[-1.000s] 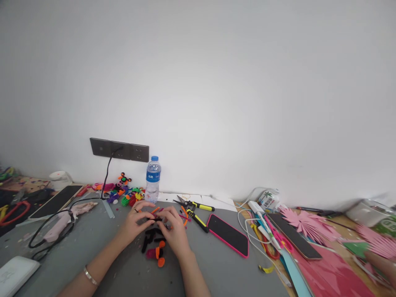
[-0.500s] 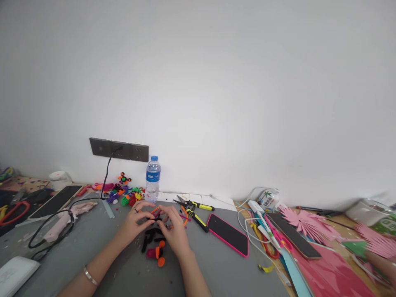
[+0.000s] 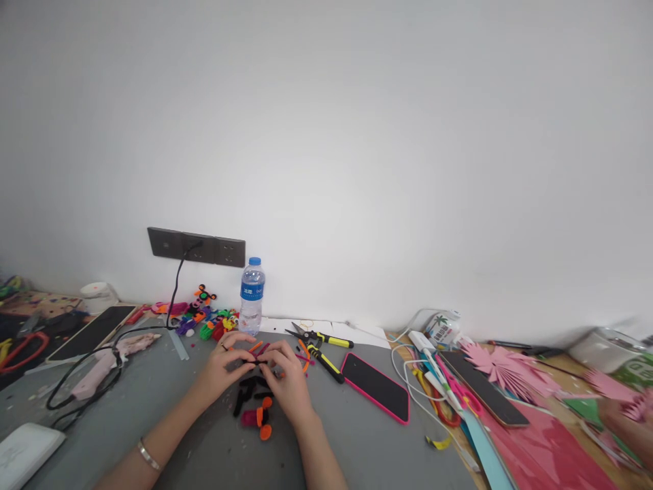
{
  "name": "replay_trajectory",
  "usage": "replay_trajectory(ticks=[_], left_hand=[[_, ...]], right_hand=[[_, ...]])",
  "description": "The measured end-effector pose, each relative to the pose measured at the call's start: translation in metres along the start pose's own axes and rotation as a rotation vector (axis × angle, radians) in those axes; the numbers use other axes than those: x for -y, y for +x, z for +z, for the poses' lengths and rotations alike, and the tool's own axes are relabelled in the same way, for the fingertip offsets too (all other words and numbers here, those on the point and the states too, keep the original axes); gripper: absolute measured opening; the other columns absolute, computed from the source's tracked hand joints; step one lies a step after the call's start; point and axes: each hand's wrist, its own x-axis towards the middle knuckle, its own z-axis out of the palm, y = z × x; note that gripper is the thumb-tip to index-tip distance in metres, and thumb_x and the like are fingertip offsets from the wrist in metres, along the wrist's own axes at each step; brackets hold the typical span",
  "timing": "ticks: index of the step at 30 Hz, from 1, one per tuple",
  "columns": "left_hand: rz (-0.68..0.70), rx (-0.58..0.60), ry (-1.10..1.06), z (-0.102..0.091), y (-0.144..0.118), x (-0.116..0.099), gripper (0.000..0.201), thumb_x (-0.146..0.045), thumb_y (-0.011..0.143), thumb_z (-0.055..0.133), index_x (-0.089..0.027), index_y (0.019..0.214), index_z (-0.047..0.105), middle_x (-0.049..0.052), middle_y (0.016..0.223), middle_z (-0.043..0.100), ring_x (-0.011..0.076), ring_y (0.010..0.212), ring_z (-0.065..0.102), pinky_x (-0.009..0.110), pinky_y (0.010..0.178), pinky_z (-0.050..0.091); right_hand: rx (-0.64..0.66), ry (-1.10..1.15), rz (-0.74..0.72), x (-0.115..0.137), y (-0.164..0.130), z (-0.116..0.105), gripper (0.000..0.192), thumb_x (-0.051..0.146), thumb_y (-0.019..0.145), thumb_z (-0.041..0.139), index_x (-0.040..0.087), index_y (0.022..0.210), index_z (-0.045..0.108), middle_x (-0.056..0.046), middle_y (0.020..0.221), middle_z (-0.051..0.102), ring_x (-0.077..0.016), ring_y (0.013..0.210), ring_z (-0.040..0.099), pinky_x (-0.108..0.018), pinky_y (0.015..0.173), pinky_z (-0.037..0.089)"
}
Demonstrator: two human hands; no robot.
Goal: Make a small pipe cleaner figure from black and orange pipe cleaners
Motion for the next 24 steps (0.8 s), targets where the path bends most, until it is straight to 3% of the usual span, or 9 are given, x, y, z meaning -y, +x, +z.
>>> replay_trajectory(ticks=[8, 14, 17, 20, 24], left_hand=[[0.008, 0.002, -0.006, -0.0007, 0.0004, 0.0005, 0.007, -0.020, 0.083, 0.066, -0.024, 0.078, 0.070, 0.007, 0.107, 0.066, 0.0249, 0.106, 0.057, 0.045, 0.092, 0.049], [0.019, -0.002, -0.005, -0.0004, -0.0001, 0.0005, 0.008, -0.018, 0.083, 0.065, -0.023, 0.079, 0.069, 0.007, 0.107, 0.065, 0.0243, 0.106, 0.057, 0.044, 0.092, 0.048], [0.028, -0.007, -0.003, -0.0019, 0.0012, -0.0017, 0.008, -0.019, 0.084, 0.065, -0.023, 0.078, 0.070, 0.007, 0.107, 0.066, 0.0245, 0.105, 0.058, 0.043, 0.091, 0.049], [0.032, 0.001, 0.003, -0.0032, 0.0024, -0.0032, 0.008, -0.020, 0.084, 0.065, -0.023, 0.078, 0.070, 0.007, 0.106, 0.066, 0.0244, 0.104, 0.058, 0.043, 0.091, 0.049], [0.034, 0.001, 0.008, -0.0025, 0.0021, -0.0022, 0.009, -0.020, 0.084, 0.064, -0.023, 0.078, 0.070, 0.007, 0.105, 0.066, 0.0244, 0.104, 0.059, 0.043, 0.090, 0.049]], right_hand=[[-0.033, -0.027, 0.005, -0.0017, -0.0008, 0.0006, 0.019, 0.016, 0.087, 0.057, 0.023, 0.104, 0.062, -0.005, 0.093, 0.061, -0.0168, 0.071, 0.056, -0.030, 0.069, 0.049], [-0.025, -0.005, 0.005, -0.0031, -0.0006, 0.0022, 0.008, 0.015, 0.087, 0.057, 0.022, 0.088, 0.061, -0.004, 0.091, 0.060, -0.0166, 0.074, 0.057, -0.028, 0.067, 0.048], [-0.065, -0.034, 0.031, -0.0045, -0.0017, 0.0028, 0.014, 0.013, 0.084, 0.059, 0.022, 0.095, 0.058, -0.002, 0.088, 0.060, -0.0158, 0.070, 0.055, -0.028, 0.067, 0.047], [-0.022, -0.024, 0.030, -0.0039, -0.0019, 0.0015, 0.019, 0.013, 0.086, 0.058, 0.023, 0.102, 0.062, -0.004, 0.093, 0.060, -0.0159, 0.072, 0.056, -0.029, 0.070, 0.049], [0.009, 0.018, 0.007, -0.0016, -0.0003, 0.0002, 0.015, 0.014, 0.089, 0.055, 0.023, 0.093, 0.066, -0.005, 0.095, 0.059, -0.0166, 0.078, 0.058, -0.028, 0.070, 0.049]])
